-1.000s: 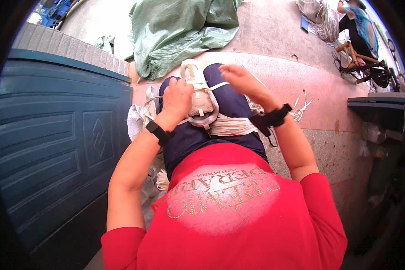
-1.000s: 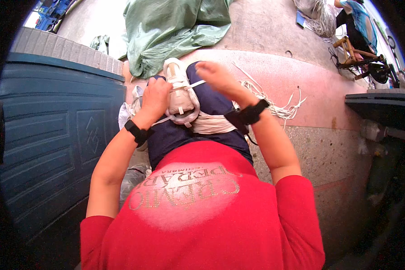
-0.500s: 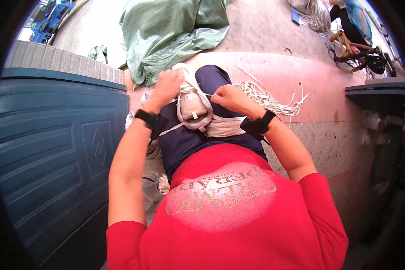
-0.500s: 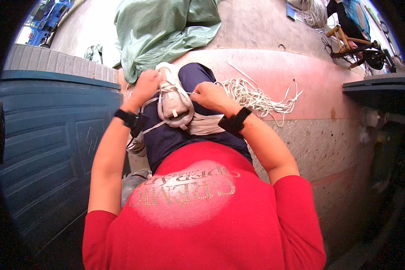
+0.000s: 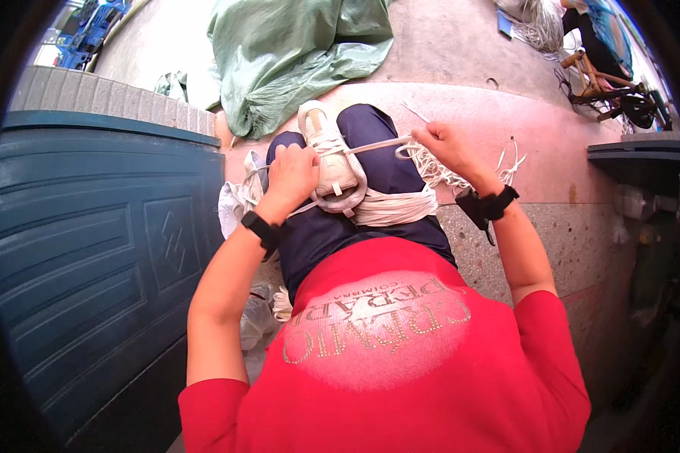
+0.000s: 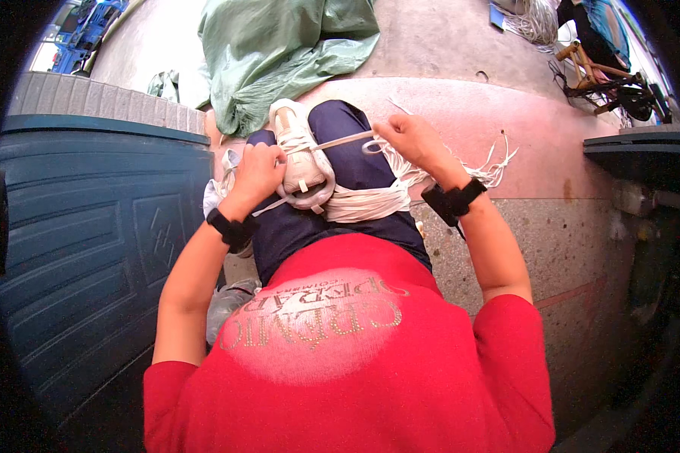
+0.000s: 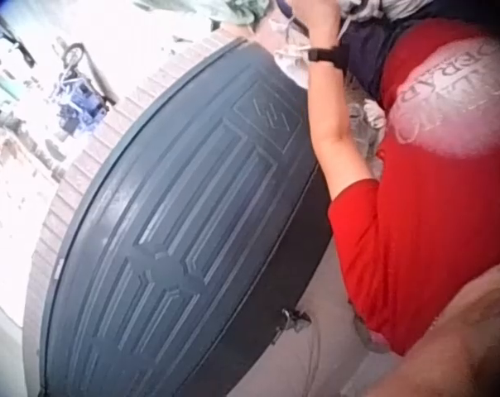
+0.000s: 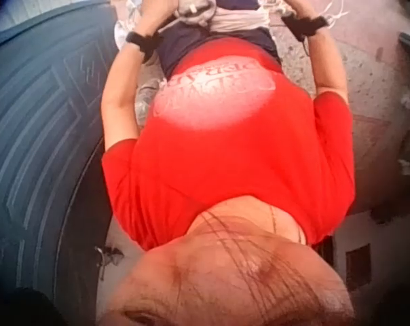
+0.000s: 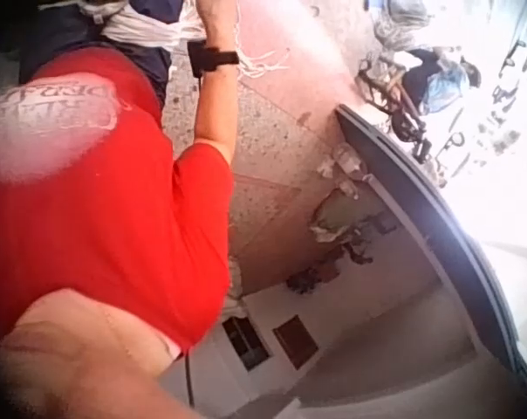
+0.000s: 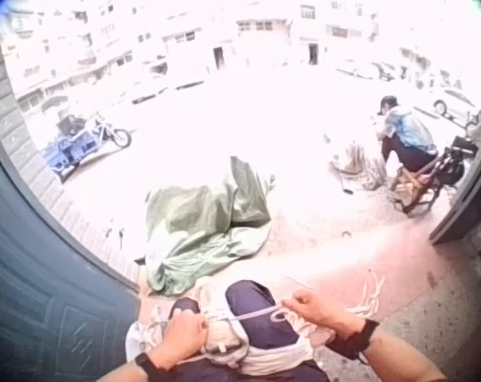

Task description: Insert and thread white laces through the eyelets of a cream-colored sneaker.

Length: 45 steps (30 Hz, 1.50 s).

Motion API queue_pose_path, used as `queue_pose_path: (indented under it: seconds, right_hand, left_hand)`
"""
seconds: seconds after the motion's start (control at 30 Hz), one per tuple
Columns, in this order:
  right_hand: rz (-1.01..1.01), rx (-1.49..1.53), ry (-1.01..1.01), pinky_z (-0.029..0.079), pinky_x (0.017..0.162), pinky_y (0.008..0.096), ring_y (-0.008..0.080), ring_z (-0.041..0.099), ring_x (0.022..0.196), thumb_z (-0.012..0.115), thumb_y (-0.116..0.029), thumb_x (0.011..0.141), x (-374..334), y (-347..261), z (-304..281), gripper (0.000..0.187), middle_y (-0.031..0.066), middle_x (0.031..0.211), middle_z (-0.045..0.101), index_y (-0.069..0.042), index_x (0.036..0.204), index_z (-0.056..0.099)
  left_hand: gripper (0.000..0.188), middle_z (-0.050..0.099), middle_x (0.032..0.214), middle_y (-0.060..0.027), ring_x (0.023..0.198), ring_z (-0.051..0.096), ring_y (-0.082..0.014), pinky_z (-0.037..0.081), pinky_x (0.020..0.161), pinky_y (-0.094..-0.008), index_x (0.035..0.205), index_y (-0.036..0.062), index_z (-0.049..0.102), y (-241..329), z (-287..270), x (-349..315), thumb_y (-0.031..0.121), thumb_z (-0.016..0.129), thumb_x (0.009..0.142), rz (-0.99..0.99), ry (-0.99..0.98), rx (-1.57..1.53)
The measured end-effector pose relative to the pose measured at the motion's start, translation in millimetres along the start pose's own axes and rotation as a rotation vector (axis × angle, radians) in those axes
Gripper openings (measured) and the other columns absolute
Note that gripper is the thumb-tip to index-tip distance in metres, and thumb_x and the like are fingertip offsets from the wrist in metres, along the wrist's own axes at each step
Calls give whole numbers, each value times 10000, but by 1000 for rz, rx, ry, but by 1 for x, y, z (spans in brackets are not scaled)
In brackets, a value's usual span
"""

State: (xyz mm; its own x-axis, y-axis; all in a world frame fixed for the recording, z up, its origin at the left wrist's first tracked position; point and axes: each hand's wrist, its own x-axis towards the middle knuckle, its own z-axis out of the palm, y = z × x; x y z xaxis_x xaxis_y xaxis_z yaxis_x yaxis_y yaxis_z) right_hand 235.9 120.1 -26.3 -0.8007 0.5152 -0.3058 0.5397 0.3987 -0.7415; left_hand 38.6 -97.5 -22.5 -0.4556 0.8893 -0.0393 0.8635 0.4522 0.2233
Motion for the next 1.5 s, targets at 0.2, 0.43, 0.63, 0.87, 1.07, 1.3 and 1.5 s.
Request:
queue_pose_path:
  seconds: [0.2,0.43,0.63,0.87,1.07,1.3,1.5]
  right_hand:
    - [-149,-59,208,423,720,445,400,545,806,400,-255,890,11,-32,33,313,247,819,569,6,1031,501]
    - [-514,-41,-30,443,705,350,295,556,792,546,-111,781,11,-64,80,135,135,803,575,-6,819,621]
    - [-531,-371,84,455,650,385,304,547,760,543,-70,701,25,-66,105,76,142,755,554,-11,727,582]
    - [-546,-400,250,448,642,394,292,514,779,502,-67,702,28,-65,113,88,139,798,538,-16,728,570]
    - [-490,-525,212,449,658,397,311,525,786,513,-71,696,30,-78,120,103,155,807,548,-13,742,585]
    - [-263,-164,-34,472,671,441,369,595,731,502,-114,727,47,-71,114,177,231,727,591,11,716,627]
    - [-635,-514,5,457,613,440,362,578,700,521,-69,676,42,-78,104,85,202,687,570,1,706,560]
  left_hand:
    - [97,496,773,-71,796,480,-240,404,603,-365,765,93,564,19,0,-13,119,547,673,105,114,416]
    - [72,520,785,-57,813,487,-230,408,599,-358,723,88,587,4,6,-13,129,559,671,111,108,262]
    - [48,536,782,-68,813,494,-244,423,625,-377,689,84,595,10,0,-5,122,567,680,160,24,332]
    - [81,583,857,-31,760,502,-105,402,717,-221,877,55,589,9,-78,12,114,539,855,-31,375,-927]
    - [170,544,636,-5,583,505,-77,413,542,-228,987,42,557,-24,-70,1,139,544,848,-150,212,-774]
    - [234,515,700,-2,535,432,-38,357,472,-176,1051,11,516,-7,-22,-20,66,519,823,-323,-55,-1083]
    - [126,580,685,-19,562,497,-61,406,504,-211,865,-15,584,-15,-1,-16,83,577,787,-298,-59,-889]
